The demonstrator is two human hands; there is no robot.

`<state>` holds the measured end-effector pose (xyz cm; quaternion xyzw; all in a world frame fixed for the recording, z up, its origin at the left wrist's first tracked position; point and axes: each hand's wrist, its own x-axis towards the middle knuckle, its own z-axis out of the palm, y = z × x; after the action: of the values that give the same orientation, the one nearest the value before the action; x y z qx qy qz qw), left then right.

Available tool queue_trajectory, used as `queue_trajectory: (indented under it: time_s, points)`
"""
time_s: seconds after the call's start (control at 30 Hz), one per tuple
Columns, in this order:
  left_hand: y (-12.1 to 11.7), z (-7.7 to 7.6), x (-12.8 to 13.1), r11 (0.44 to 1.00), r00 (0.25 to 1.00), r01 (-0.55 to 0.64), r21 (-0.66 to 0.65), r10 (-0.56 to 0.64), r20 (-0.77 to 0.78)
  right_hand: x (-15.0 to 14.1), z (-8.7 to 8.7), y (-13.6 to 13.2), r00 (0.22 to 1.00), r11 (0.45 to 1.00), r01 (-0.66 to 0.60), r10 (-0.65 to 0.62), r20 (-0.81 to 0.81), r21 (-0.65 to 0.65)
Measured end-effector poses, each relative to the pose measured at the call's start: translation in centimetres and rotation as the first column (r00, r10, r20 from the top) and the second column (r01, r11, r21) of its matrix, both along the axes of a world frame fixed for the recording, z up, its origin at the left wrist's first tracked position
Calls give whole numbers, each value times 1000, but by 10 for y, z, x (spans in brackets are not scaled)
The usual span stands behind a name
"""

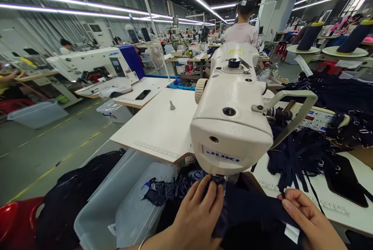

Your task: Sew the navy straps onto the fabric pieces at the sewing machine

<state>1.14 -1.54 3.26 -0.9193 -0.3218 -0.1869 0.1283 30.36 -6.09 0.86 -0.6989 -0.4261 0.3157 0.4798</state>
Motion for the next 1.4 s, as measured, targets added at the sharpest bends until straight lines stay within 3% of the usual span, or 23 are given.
queue_trajectory:
  time_s: [0.1, 0.17, 0.2, 0.3, 0.37, 0.43, 0.57, 0.73, 1.03, 1.4]
  points:
    - [11, -3, -20, 984, 982, -167, 57, 161, 98, -26, 6, 9, 938, 994, -94, 72, -340, -48]
    - [21, -8, -31, 947, 947, -295, 128, 272, 171, -54, 9, 18, 942, 990, -143, 137, -307, 3]
    - [25, -9, -34, 944, 949, -289, 158, 260, 179, -70, 9, 24, 946, 982, -185, 186, -265, 27]
    - [29, -11, -37, 976, 998, 0, 217, -14, 59, -107, 8, 39, 963, 968, -228, 239, -123, 101]
    - [29, -11, -34, 966, 986, 167, 196, -158, -59, -118, 6, 45, 977, 972, -210, 211, 5, 106]
    - [27, -12, -31, 973, 985, 162, 163, -148, -94, -116, 4, 46, 970, 970, -224, 213, 114, 94]
    - [25, -15, -28, 984, 997, 70, 164, -73, 11, -101, 5, 37, 919, 932, -359, 347, 189, 35]
    - [24, -14, -27, 988, 993, 111, 109, -114, 17, -100, 9, 34, 925, 947, -321, 316, 213, -9]
    - [22, -22, -24, 991, 988, 81, 111, -94, 121, -99, 8, 52, 850, 906, -408, 331, 409, 114]
    - [24, -24, -24, 990, 992, 60, 125, -73, 104, -97, 16, 61, 770, 847, -531, 464, 437, 36]
